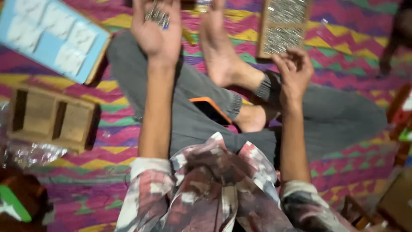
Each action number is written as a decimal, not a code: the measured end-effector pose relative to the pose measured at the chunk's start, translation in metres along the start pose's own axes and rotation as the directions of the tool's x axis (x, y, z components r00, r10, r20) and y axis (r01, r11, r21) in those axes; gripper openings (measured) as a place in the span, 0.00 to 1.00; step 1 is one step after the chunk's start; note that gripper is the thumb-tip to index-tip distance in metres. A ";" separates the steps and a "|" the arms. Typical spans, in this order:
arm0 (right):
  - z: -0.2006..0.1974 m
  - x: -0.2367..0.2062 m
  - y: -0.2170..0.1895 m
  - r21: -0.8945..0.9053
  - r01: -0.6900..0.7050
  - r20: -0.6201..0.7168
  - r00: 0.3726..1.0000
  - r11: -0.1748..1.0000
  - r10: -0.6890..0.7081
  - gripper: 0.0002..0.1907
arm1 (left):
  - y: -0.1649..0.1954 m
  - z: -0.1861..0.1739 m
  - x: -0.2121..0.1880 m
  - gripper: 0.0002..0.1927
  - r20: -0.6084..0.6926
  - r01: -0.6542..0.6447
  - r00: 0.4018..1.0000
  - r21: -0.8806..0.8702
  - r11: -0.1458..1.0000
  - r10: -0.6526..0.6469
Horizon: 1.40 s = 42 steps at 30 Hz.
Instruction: The person sits on a floor mat and sorts small metal screws by type, picking screws one at a time from a handful held in one hand and placing them into divided wooden trays. They occasionally grab new handfuls of screws from a tray and continue sorting among piles of white plastic switch plates.
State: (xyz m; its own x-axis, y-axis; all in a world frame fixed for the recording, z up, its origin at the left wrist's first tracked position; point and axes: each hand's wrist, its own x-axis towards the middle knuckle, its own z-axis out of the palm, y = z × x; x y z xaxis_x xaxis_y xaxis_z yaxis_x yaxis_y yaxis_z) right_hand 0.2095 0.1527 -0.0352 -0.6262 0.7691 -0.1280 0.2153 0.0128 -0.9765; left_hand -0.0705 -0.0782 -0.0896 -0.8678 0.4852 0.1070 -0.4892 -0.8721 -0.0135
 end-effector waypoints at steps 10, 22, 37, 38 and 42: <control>-0.020 0.117 0.035 -0.182 0.288 0.004 0.956 0.940 -0.292 0.13 | -0.092 0.019 -0.065 0.31 -0.114 0.348 0.928 -0.073 0.935 -0.354; 0.008 0.033 0.007 -0.144 0.173 0.026 0.985 0.974 -0.171 0.05 | -0.118 0.007 -0.063 0.33 -0.087 0.498 0.861 -0.048 0.866 -0.501; 0.098 -0.023 -0.088 -0.444 0.572 0.388 0.816 0.689 -0.428 0.12 | -0.103 0.065 -0.054 0.42 -0.402 0.347 0.726 -0.486 0.802 -0.558; 0.098 -0.021 -0.089 -0.445 0.612 0.435 0.786 0.653 -0.440 0.12 | -0.101 0.062 -0.057 0.41 -0.375 0.363 0.736 -0.484 0.796 -0.563; 0.099 -0.012 -0.089 -0.454 0.725 0.570 0.683 0.518 -0.457 0.14 | -0.098 0.040 -0.069 0.40 -0.299 0.423 0.757 -0.452 0.785 -0.580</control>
State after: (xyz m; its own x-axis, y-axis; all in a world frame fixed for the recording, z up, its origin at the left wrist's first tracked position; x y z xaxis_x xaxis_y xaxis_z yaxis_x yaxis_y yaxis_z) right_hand 0.1232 0.0791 0.0361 -0.9530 0.1557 0.2597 -0.0019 0.8545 -0.5195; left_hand 0.0406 -0.0284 -0.0556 -0.3993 0.8927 -0.2089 -0.7907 -0.4507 -0.4145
